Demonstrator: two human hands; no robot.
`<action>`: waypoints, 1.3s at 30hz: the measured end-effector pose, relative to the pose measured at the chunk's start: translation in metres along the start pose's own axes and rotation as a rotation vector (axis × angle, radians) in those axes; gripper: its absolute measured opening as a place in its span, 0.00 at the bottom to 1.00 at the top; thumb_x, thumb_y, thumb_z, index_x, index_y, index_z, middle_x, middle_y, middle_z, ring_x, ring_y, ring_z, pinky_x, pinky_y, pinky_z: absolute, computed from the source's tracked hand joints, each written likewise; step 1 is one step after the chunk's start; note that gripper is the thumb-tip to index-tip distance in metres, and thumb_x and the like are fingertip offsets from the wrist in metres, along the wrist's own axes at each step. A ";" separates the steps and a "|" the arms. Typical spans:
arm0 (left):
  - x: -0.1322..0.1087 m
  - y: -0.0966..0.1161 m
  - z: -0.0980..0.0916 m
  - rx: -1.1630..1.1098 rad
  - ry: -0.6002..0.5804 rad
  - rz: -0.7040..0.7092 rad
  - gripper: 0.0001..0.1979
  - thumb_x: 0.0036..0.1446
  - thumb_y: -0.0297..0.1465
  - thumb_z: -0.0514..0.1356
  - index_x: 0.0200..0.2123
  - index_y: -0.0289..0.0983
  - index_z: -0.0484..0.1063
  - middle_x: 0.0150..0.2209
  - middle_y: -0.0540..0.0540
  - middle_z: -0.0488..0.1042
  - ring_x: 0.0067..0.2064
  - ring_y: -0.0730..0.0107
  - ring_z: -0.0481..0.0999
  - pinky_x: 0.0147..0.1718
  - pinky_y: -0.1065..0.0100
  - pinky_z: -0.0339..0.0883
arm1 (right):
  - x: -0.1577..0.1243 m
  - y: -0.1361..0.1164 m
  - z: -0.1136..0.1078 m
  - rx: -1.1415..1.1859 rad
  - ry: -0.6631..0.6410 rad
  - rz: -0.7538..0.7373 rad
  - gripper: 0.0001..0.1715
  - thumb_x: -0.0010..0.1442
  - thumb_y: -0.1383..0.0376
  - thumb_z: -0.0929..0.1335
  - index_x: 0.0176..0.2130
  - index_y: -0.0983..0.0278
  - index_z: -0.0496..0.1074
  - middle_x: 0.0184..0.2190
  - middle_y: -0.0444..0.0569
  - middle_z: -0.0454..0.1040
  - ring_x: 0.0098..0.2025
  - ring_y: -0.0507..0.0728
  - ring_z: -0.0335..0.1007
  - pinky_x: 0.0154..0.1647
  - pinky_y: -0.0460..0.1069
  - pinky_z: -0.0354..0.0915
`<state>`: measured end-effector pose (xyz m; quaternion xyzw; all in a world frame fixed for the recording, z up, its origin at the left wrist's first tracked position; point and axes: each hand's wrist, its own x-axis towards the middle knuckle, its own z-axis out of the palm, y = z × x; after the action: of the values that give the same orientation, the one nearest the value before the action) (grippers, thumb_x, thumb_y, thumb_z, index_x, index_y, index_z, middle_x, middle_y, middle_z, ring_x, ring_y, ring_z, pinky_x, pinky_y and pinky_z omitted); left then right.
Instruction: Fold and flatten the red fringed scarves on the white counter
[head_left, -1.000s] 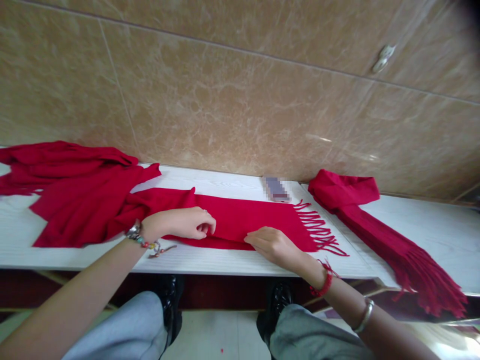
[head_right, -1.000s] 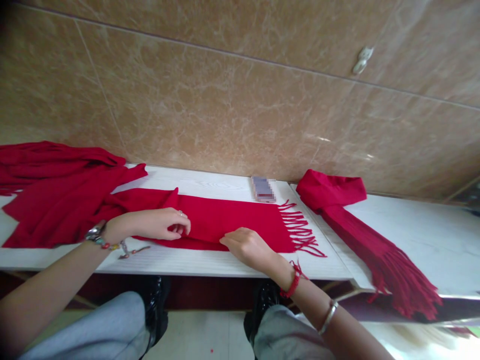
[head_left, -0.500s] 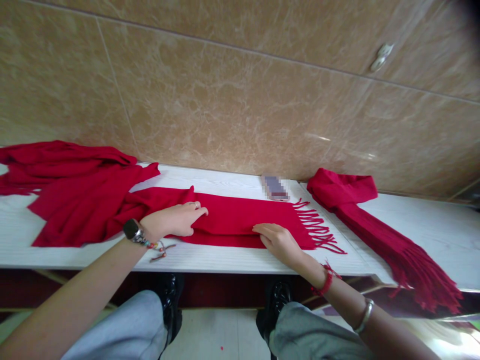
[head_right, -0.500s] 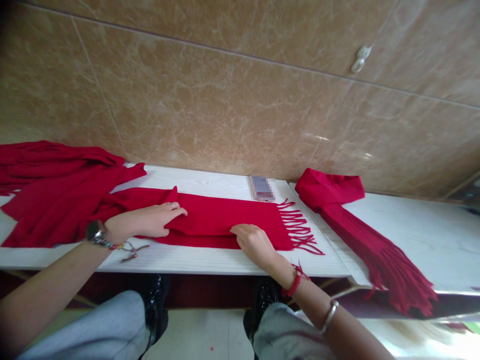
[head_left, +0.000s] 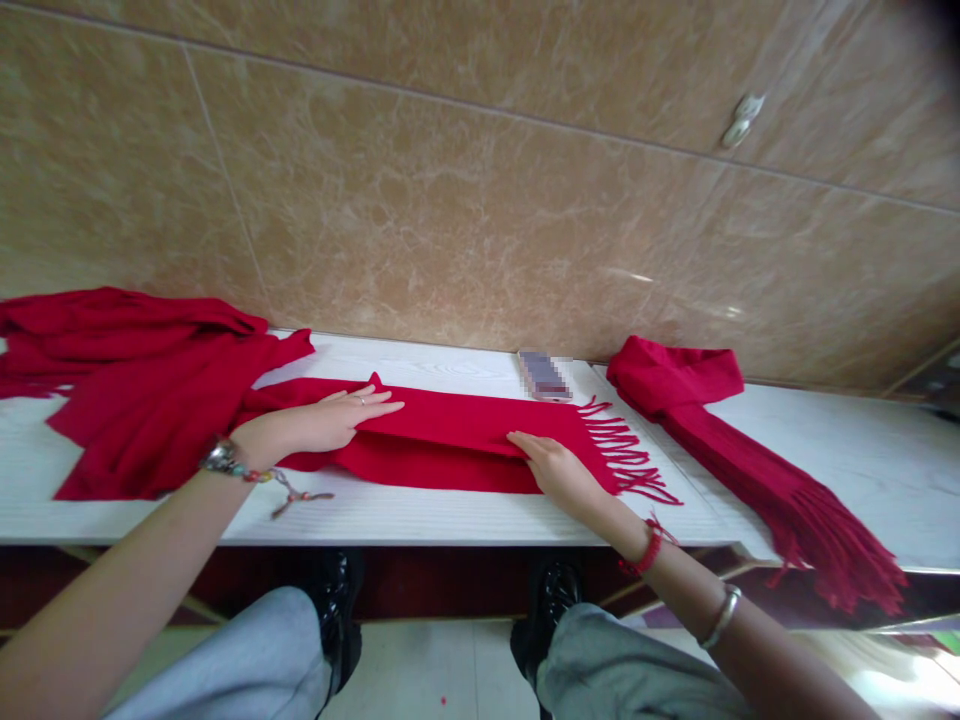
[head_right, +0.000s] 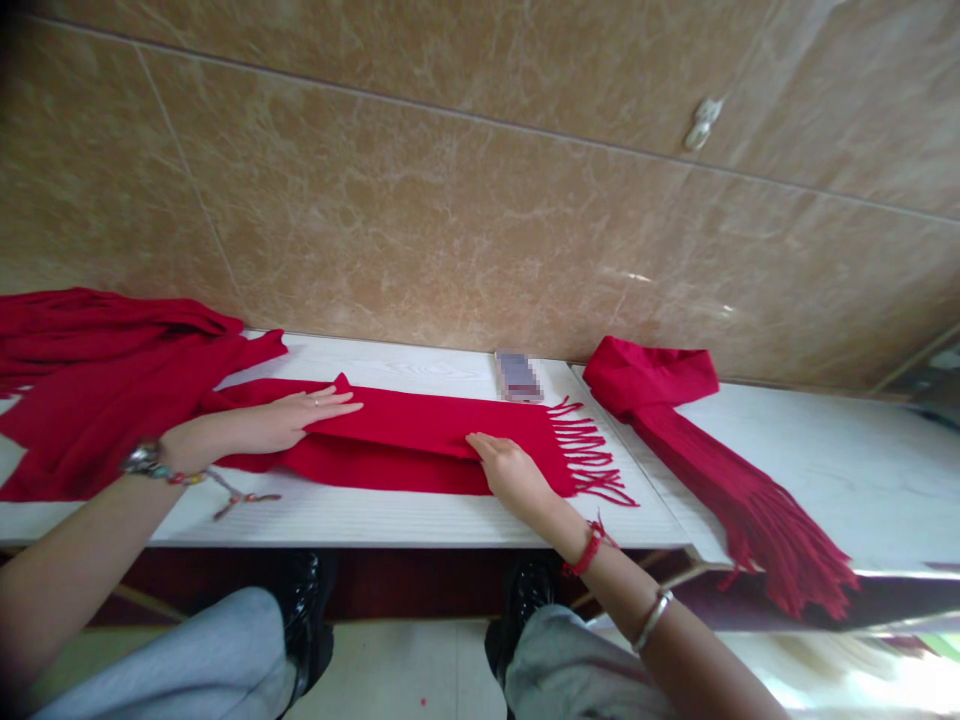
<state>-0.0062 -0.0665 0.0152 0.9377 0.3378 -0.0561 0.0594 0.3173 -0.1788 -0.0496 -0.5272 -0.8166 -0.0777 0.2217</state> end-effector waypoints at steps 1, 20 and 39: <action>-0.001 0.001 -0.005 -0.020 0.033 0.035 0.41 0.42 0.14 0.43 0.61 0.44 0.48 0.63 0.53 0.46 0.63 0.68 0.42 0.59 0.63 0.42 | 0.001 0.002 -0.003 0.002 0.025 0.016 0.25 0.54 0.78 0.58 0.50 0.68 0.67 0.46 0.58 0.72 0.47 0.59 0.69 0.47 0.55 0.68; -0.025 0.017 0.025 0.039 -0.191 0.064 0.46 0.39 0.12 0.44 0.59 0.56 0.45 0.64 0.56 0.40 0.63 0.61 0.39 0.58 0.52 0.42 | -0.012 0.010 -0.017 0.110 -0.273 -0.300 0.21 0.63 0.67 0.57 0.55 0.61 0.62 0.56 0.51 0.62 0.59 0.56 0.53 0.58 0.56 0.54; 0.039 0.102 0.003 -0.091 -0.032 0.173 0.21 0.63 0.37 0.43 0.57 0.42 0.58 0.57 0.46 0.62 0.58 0.65 0.58 0.55 0.64 0.50 | -0.016 0.009 -0.039 0.180 -0.460 -0.187 0.28 0.63 0.55 0.55 0.60 0.60 0.53 0.61 0.51 0.52 0.63 0.58 0.41 0.62 0.59 0.41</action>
<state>0.0885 -0.1203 0.0140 0.9586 0.2570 -0.0505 0.1119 0.3419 -0.2019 -0.0229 -0.4315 -0.8943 0.0971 0.0683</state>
